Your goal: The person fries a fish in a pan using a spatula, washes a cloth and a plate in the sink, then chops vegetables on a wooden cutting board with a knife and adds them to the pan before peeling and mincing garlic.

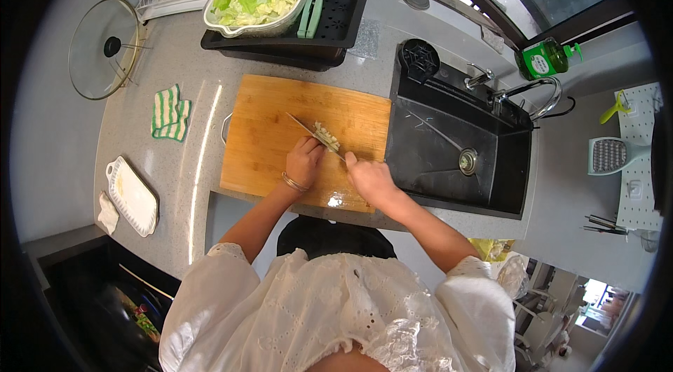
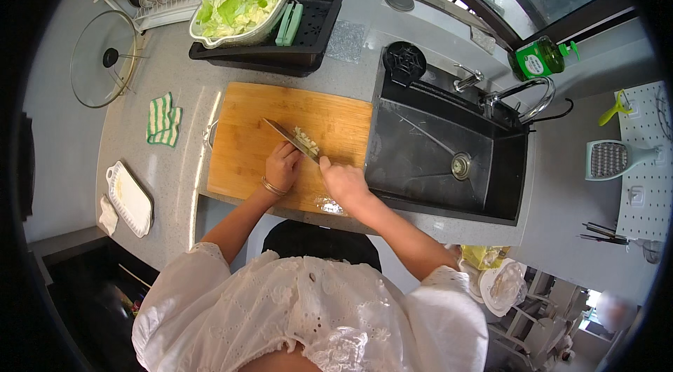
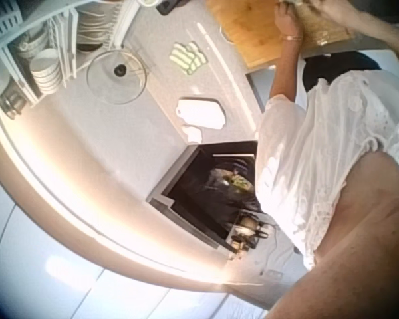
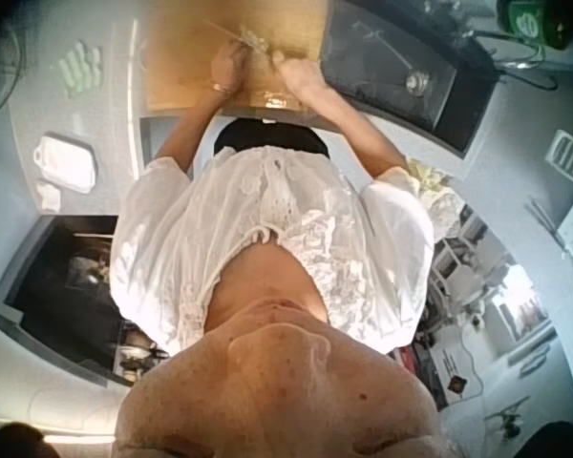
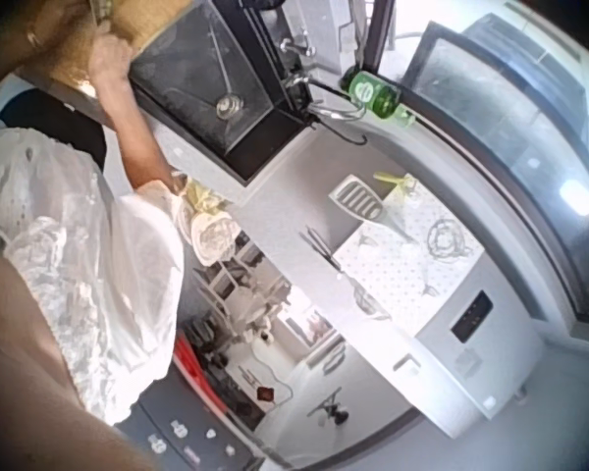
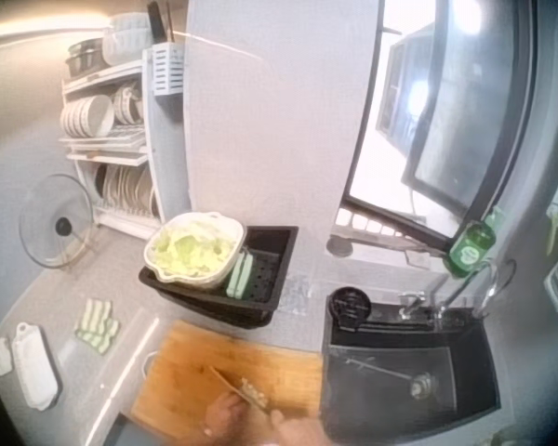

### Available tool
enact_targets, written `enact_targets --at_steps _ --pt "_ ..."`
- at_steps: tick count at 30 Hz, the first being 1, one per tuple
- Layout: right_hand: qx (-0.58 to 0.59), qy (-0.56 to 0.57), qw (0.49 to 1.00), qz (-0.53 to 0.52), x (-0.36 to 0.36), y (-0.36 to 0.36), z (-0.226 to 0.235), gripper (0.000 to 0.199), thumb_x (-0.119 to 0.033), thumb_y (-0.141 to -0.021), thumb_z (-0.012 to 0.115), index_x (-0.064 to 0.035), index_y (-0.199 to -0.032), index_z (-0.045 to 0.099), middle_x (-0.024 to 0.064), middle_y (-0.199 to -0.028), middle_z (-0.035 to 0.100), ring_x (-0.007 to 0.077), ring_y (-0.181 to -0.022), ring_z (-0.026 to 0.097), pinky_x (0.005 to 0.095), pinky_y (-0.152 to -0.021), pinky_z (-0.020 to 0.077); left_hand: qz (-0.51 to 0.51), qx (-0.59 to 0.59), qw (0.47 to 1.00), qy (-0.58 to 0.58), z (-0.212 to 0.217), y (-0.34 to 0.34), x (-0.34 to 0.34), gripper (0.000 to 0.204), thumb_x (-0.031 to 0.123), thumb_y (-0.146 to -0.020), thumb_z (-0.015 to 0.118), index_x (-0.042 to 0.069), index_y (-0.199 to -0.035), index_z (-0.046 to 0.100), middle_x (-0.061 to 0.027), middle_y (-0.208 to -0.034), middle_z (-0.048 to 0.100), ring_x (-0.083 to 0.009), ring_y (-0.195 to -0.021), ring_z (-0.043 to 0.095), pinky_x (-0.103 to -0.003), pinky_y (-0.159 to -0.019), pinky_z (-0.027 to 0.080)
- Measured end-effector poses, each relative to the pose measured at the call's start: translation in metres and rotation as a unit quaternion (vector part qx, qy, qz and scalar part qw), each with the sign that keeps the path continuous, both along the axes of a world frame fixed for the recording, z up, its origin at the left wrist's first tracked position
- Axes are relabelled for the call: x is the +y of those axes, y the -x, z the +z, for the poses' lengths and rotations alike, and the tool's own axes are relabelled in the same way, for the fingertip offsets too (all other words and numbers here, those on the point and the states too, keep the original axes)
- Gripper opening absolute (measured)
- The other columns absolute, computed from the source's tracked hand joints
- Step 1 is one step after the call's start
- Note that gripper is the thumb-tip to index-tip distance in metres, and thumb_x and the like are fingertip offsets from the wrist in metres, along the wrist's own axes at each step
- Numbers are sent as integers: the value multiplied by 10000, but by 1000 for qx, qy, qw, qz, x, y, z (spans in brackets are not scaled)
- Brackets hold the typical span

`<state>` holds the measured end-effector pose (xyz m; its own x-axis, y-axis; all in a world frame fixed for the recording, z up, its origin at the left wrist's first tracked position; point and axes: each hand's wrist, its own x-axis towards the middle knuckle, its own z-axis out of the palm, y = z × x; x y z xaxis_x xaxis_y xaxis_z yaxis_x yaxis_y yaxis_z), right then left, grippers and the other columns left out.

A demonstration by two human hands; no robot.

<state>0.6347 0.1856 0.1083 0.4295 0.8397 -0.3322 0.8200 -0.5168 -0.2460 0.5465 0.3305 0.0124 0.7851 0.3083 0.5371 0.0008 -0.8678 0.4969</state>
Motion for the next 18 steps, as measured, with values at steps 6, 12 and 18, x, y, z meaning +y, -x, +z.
enact_targets --at_steps 6,12,18 --pt "31 4 999 -3 2 -5 14 149 -122 -790 466 -28 -905 448 185 -688 606 351 -653 603 445 -584 471 -2 1 1000 16 3 2 -2 74 5 -649 599 39 -711 577 -75 -784 570 -257 -733 537 -339 -588 460" --pt "36 -9 999 -23 8 1 0 164 -129 -794 463 -21 -917 449 190 -687 604 359 -663 600 459 -597 463 1 -5 1000 7 1 2 -3 66 12 -655 607 36 -701 567 -75 -780 568 -255 -722 536 -336 -581 457" --pt "37 -15 998 -42 8 0 -5 158 -132 -810 433 -18 -918 453 191 -694 606 358 -667 600 461 -601 461 -8 0 1000 24 2 1 0 76 3 -654 603 35 -717 577 -81 -790 570 -260 -736 541 -336 -600 458"
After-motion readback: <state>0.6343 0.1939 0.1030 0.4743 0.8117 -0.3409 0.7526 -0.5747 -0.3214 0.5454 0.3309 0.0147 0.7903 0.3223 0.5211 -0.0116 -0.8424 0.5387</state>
